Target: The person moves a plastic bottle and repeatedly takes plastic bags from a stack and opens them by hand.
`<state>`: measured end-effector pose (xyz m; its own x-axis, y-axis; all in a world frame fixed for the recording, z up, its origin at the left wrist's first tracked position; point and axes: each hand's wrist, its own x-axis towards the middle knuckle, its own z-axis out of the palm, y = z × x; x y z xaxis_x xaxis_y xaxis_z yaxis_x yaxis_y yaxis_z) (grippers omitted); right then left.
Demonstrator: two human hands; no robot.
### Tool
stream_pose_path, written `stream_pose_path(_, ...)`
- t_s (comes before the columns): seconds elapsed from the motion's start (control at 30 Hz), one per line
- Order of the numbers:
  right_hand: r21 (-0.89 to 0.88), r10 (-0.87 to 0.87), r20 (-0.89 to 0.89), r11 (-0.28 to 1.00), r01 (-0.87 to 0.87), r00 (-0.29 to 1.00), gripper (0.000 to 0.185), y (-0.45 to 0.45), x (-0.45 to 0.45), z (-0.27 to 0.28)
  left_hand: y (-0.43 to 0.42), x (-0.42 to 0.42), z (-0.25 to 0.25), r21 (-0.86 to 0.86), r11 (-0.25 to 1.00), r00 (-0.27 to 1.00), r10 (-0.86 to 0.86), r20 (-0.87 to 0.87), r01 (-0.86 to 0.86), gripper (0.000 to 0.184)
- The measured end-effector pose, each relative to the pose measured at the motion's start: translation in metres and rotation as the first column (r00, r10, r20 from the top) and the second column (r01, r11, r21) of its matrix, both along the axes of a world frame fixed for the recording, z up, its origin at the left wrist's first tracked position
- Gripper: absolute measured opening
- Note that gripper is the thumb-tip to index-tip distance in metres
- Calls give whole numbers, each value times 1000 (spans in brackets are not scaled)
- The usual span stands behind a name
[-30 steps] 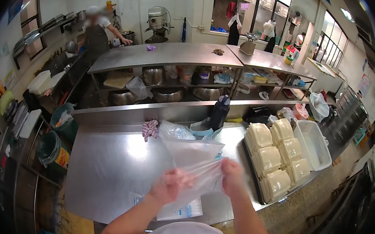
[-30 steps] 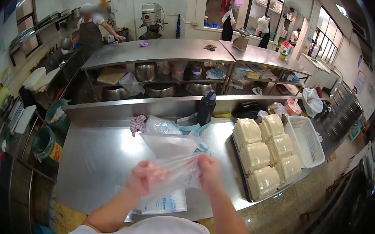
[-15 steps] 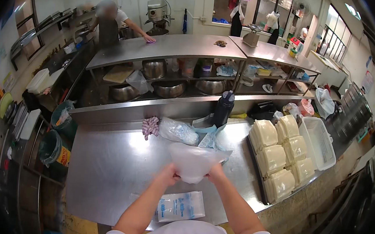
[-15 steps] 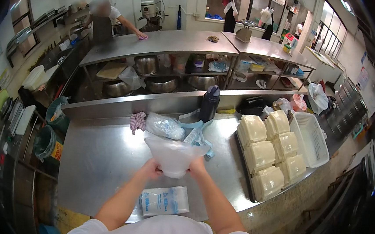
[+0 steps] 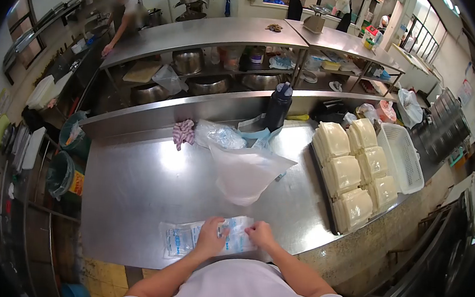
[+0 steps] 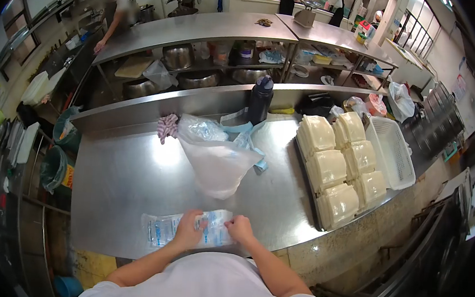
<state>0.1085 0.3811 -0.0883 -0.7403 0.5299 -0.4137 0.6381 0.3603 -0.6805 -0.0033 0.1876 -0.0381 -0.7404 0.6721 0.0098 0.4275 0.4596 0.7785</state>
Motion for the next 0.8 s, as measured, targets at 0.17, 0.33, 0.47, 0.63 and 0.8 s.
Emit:
stream_pose_path(0.17, -368, -378, -290, 892, 262, 879, 28, 25, 29, -17, -32, 22, -29, -221, 962, 940, -218, -262, 161, 67)
stream_pose_path(0.33, -401, -467, -364, 859, 317, 806, 28, 34, 33, 85, -40, 17, -31, -249, 944, 901, -290, -323, 215, 72)
stream_pose_path(0.47, -448, -391, -458, 877, 173, 798, 30, 27, 30, 141, -2, 23, 47, 111, 980, 983, -152, -106, 164, 72)
stream_pose_path(0.63, -339, -202, -500, 941, 24, 842, 26, 10, 27, 207, 56, 20, 154, 464, 854, 938, -325, 123, 235, 55)
stream_pose_path(0.8, -246, -123, -538, 969, -16, 834, 19, 13, 27, 227, 65, 9, 161, 418, 903, 812, -313, 493, 95, 16)
